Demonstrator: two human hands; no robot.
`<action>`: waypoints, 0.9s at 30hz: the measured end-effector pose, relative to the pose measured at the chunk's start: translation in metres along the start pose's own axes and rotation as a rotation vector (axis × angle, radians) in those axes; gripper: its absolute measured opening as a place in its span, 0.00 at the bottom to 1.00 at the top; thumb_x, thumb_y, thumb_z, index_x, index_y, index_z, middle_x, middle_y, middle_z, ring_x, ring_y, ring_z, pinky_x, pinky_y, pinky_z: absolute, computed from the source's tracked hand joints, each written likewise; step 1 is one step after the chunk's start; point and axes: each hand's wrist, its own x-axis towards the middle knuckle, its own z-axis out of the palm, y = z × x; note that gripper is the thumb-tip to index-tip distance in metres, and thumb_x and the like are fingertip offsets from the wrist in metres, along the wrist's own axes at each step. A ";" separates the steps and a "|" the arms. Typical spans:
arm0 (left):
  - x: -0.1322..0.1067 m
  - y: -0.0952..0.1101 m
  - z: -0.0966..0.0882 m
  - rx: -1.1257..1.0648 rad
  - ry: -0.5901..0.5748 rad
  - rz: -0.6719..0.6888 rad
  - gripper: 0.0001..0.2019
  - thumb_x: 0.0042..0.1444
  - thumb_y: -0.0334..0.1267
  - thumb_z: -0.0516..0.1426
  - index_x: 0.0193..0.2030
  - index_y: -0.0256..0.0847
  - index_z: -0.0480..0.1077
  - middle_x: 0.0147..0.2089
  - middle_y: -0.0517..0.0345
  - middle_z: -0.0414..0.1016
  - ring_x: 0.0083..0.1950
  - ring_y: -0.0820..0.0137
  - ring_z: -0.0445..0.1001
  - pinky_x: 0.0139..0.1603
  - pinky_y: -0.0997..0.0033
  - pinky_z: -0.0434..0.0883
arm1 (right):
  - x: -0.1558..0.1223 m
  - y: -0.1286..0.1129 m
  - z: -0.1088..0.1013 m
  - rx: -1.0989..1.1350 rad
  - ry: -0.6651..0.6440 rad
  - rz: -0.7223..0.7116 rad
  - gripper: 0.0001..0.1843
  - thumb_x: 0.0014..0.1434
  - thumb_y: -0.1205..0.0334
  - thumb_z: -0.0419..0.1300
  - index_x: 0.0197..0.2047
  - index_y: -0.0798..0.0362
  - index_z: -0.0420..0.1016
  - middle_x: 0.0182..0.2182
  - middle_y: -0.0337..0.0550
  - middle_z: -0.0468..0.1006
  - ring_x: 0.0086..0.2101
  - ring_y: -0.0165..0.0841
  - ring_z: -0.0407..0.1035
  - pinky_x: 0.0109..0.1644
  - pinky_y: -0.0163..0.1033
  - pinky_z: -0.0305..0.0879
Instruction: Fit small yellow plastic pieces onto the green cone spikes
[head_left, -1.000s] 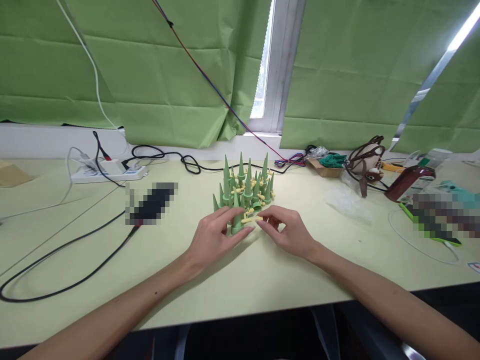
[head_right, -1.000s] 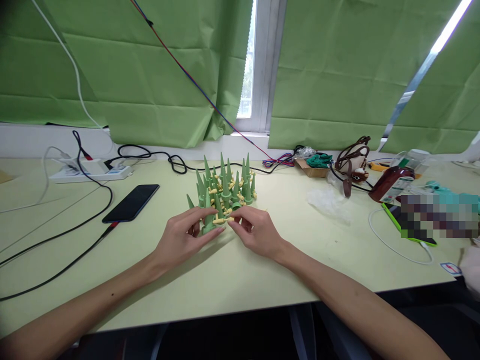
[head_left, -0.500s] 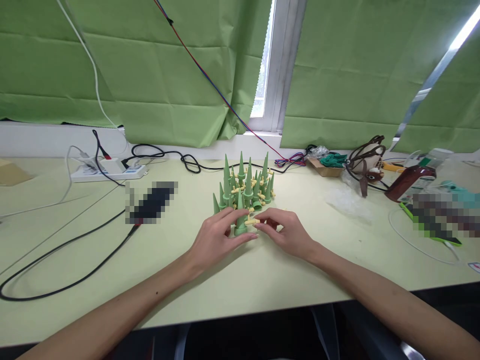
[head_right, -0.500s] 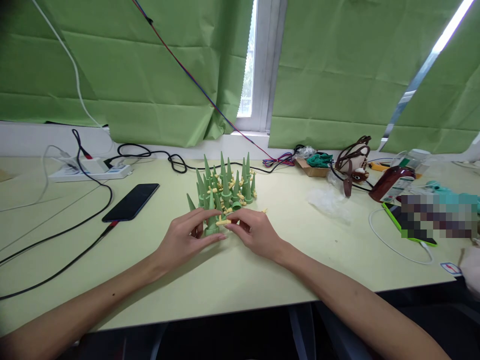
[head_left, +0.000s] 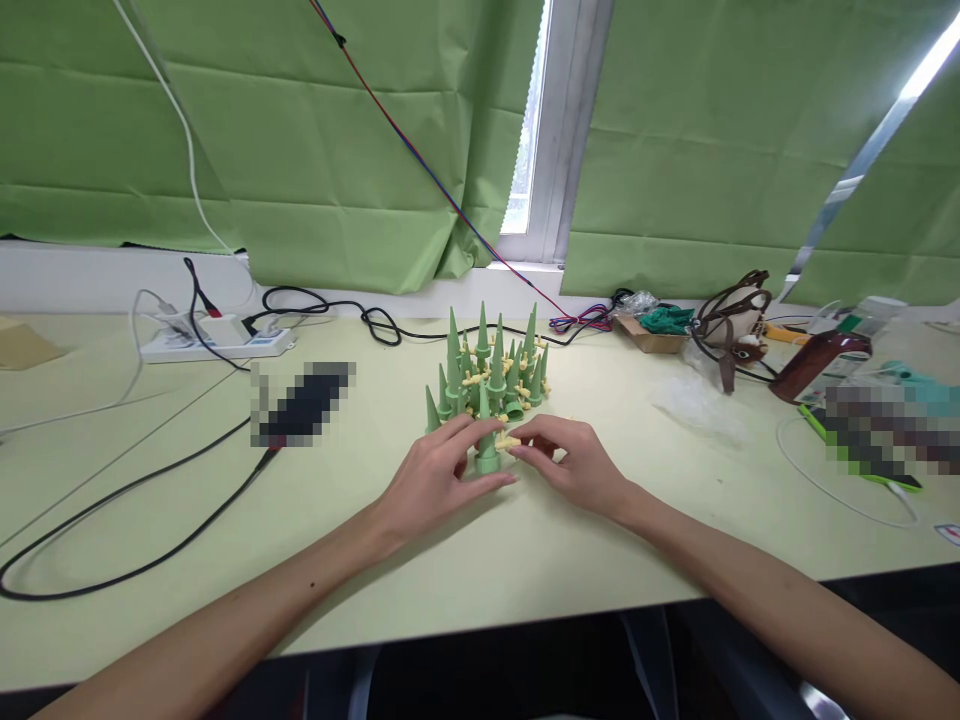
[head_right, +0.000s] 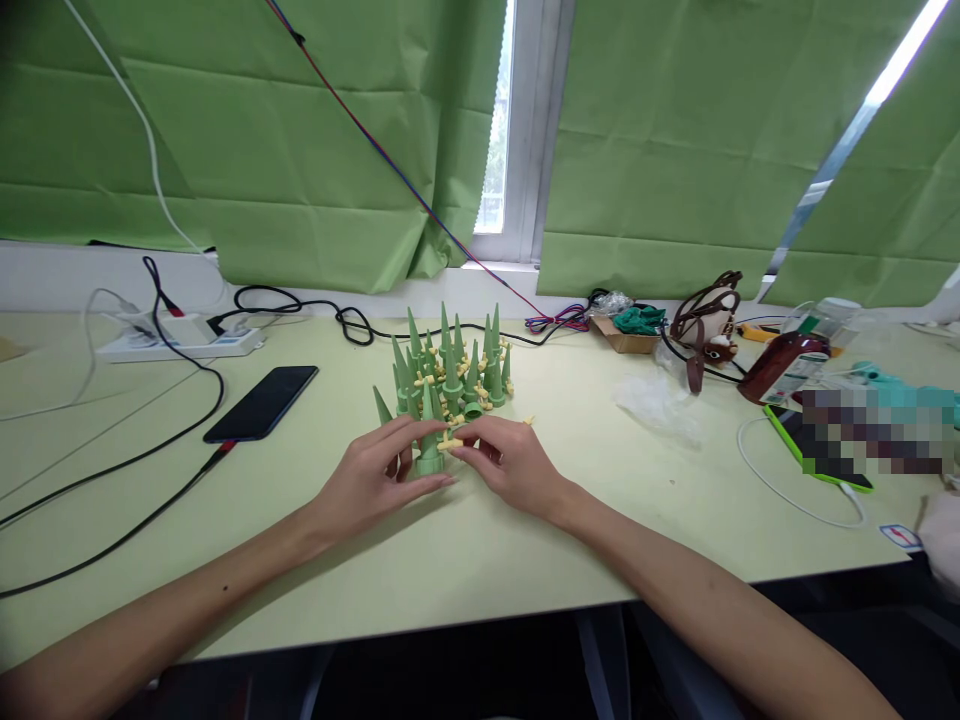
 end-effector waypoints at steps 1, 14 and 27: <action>0.000 0.000 0.000 -0.005 -0.006 -0.006 0.23 0.60 0.52 0.60 0.58 0.42 0.68 0.40 0.59 0.70 0.25 0.77 0.64 0.31 0.74 0.68 | 0.000 0.000 0.000 0.000 -0.002 0.002 0.10 0.68 0.57 0.59 0.40 0.54 0.76 0.30 0.42 0.78 0.24 0.27 0.65 0.28 0.34 0.64; -0.002 -0.002 0.001 -0.030 -0.019 -0.011 0.20 0.63 0.48 0.59 0.58 0.44 0.69 0.42 0.58 0.69 0.25 0.78 0.64 0.31 0.74 0.69 | 0.000 0.001 -0.001 0.010 -0.060 0.042 0.09 0.68 0.57 0.57 0.41 0.54 0.75 0.28 0.40 0.76 0.24 0.28 0.64 0.29 0.34 0.63; -0.003 -0.001 0.002 -0.038 -0.006 0.035 0.20 0.62 0.47 0.60 0.58 0.42 0.69 0.42 0.57 0.68 0.26 0.78 0.63 0.29 0.75 0.68 | 0.001 -0.002 0.001 -0.030 -0.103 0.062 0.17 0.71 0.56 0.52 0.33 0.53 0.73 0.23 0.38 0.72 0.23 0.28 0.62 0.29 0.34 0.59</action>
